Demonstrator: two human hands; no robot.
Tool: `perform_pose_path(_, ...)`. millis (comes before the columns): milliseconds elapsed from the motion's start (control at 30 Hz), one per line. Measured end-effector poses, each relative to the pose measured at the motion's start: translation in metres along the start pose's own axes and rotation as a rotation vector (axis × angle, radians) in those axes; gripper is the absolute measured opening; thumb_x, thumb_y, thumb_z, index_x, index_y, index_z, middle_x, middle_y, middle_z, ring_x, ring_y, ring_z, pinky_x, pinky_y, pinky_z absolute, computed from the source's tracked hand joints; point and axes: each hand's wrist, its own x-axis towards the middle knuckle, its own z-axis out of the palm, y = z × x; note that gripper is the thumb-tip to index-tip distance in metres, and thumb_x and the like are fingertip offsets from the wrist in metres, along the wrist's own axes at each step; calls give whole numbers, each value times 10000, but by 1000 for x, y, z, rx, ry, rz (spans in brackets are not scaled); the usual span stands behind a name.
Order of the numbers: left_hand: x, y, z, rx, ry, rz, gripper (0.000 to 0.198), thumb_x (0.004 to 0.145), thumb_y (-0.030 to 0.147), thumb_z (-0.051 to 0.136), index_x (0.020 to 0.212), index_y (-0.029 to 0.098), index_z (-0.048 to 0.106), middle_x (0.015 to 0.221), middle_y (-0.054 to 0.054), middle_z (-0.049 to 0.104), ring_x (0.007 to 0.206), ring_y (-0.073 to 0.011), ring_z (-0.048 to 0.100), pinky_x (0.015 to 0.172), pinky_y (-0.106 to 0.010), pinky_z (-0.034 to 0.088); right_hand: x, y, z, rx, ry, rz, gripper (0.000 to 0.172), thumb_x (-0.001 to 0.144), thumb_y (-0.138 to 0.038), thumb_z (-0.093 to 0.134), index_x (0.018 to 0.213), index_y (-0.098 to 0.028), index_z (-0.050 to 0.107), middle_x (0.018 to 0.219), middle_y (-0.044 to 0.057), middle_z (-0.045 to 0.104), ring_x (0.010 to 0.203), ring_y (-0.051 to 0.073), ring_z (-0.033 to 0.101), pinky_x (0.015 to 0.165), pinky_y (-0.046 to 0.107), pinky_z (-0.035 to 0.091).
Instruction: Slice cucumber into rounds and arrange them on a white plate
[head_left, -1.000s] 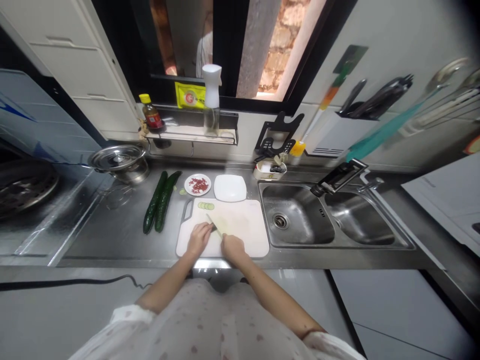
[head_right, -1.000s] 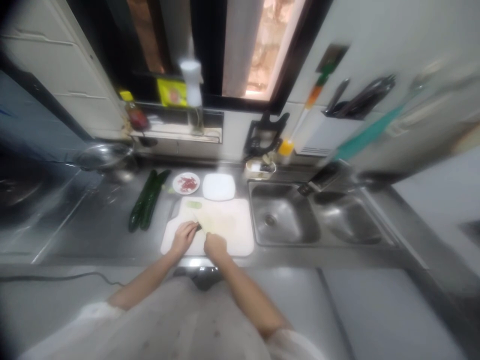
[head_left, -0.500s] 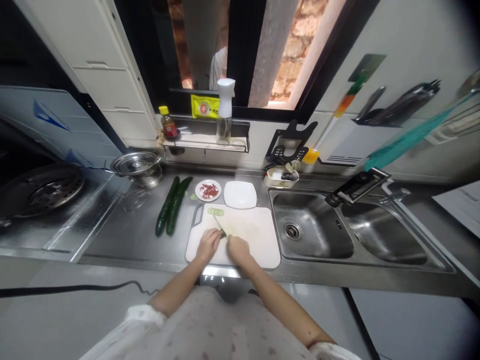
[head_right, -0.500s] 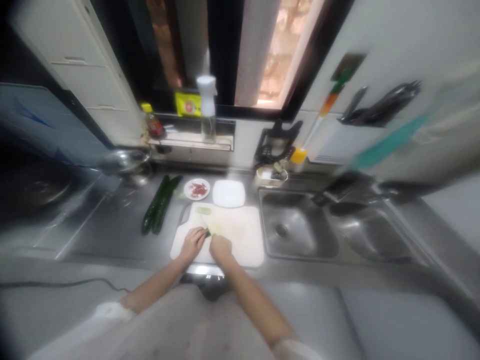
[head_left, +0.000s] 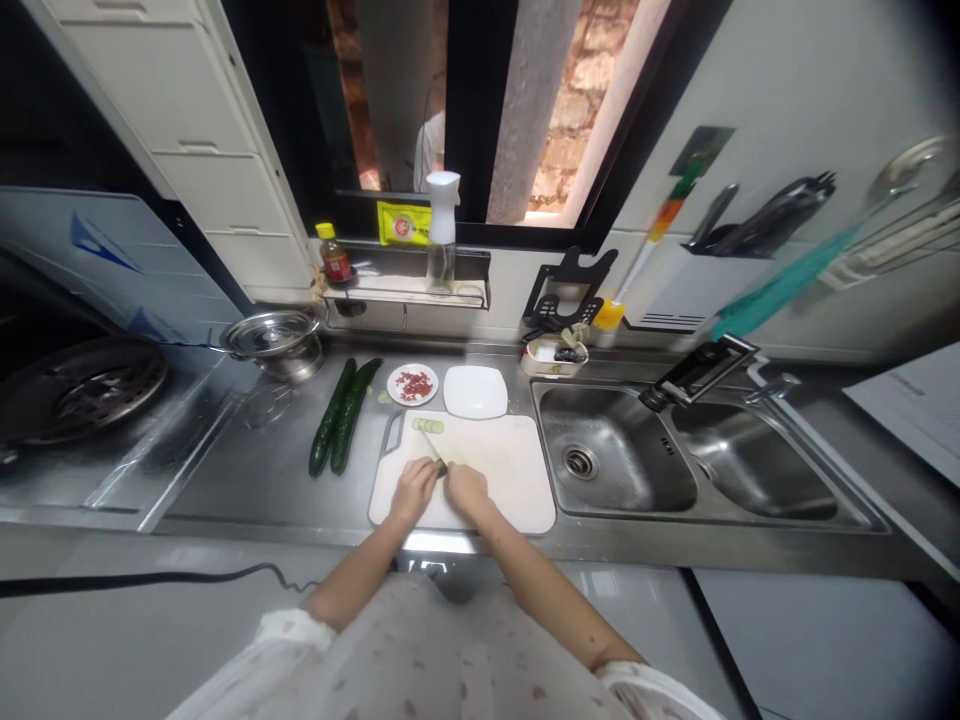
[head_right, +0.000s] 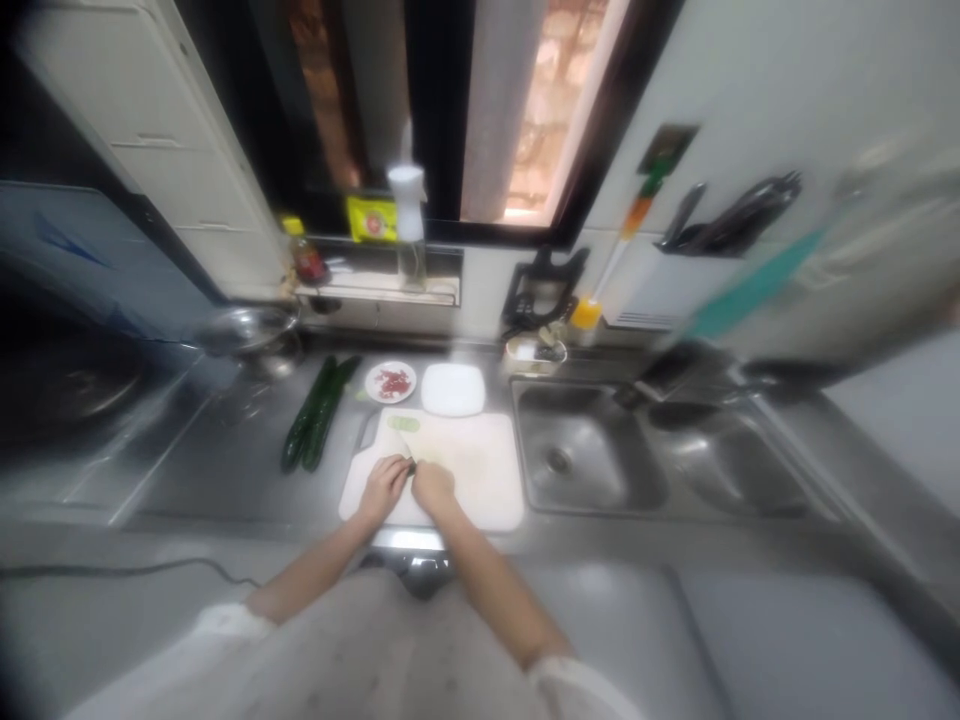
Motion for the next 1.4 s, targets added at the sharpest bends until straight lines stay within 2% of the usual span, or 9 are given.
perform_pose_path(167,-2,-3,2,-2,2,9,248,931,217,456,1074,204,657,1020,-78,651,951,-197,578,844,-366,505,-8,2,-1,-20,-29,10,339,903,-123,359,1101,-131,634,1045,148,693,998,216,647,788,294,460)
perform_pose_path(533,-3,-4,4,19,-10,-16,256,933,227,454,1091,220,656,1032,-69,648,968,-196,572,866,-369,497,-40,27,16,-82,-65,35,348,907,-124,340,1101,-124,629,993,170,699,979,236,657,770,306,459)
perform_pose_path(767,-3,-4,3,7,-20,-22,260,934,220,449,1093,216,654,1028,-73,646,965,-194,571,869,-369,493,-47,33,20,-91,-71,35,335,900,-126,351,1090,-140,626,989,163,699,978,230,655,768,311,459)
perform_pose_path(1000,-3,-4,4,13,-22,-12,264,936,221,442,1094,215,653,1030,-72,641,957,-193,565,859,-359,494,-44,29,15,-94,-80,38,334,889,-110,356,1081,-122,630,1006,167,697,977,238,658,758,310,468)
perform_pose_path(1400,-2,-2,2,6,-6,12,256,931,220,456,1091,208,655,1027,-80,645,951,-195,562,839,-345,491,-17,7,-8,-80,-107,5,360,882,-101,370,1104,-118,653,1076,164,688,1034,243,639,804,317,474)
